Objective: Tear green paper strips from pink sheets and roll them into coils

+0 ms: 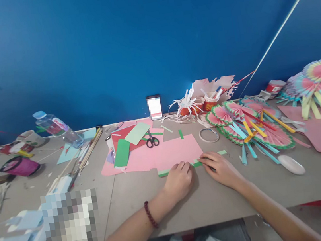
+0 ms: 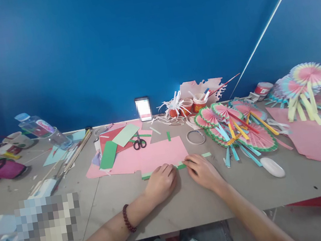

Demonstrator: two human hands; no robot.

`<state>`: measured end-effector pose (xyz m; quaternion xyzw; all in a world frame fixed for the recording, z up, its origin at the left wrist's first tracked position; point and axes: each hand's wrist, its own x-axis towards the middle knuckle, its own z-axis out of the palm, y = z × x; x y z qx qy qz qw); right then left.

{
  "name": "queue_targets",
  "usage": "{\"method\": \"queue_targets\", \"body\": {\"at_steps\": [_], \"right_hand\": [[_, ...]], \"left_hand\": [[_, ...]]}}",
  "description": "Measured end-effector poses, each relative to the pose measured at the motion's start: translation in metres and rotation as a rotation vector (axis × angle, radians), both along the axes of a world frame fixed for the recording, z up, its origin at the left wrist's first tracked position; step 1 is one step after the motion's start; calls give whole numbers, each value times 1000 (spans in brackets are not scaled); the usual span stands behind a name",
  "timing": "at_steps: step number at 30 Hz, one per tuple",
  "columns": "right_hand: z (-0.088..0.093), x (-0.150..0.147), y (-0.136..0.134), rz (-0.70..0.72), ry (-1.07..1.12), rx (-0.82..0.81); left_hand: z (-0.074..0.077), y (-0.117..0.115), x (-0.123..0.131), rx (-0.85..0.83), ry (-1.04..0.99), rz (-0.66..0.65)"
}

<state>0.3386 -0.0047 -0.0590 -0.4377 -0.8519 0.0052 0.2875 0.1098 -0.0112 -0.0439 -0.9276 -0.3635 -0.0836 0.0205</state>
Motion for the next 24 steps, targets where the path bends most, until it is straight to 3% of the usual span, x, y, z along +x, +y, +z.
{"method": "queue_targets", "body": {"at_steps": [12, 24], "right_hand": [[-10, 3, 1, -17, 66, -81], [-21, 13, 15, -184, 338, -276]], "left_hand": [[5, 0, 0, -86, 18, 22], [5, 0, 1, -95, 51, -1]]}}
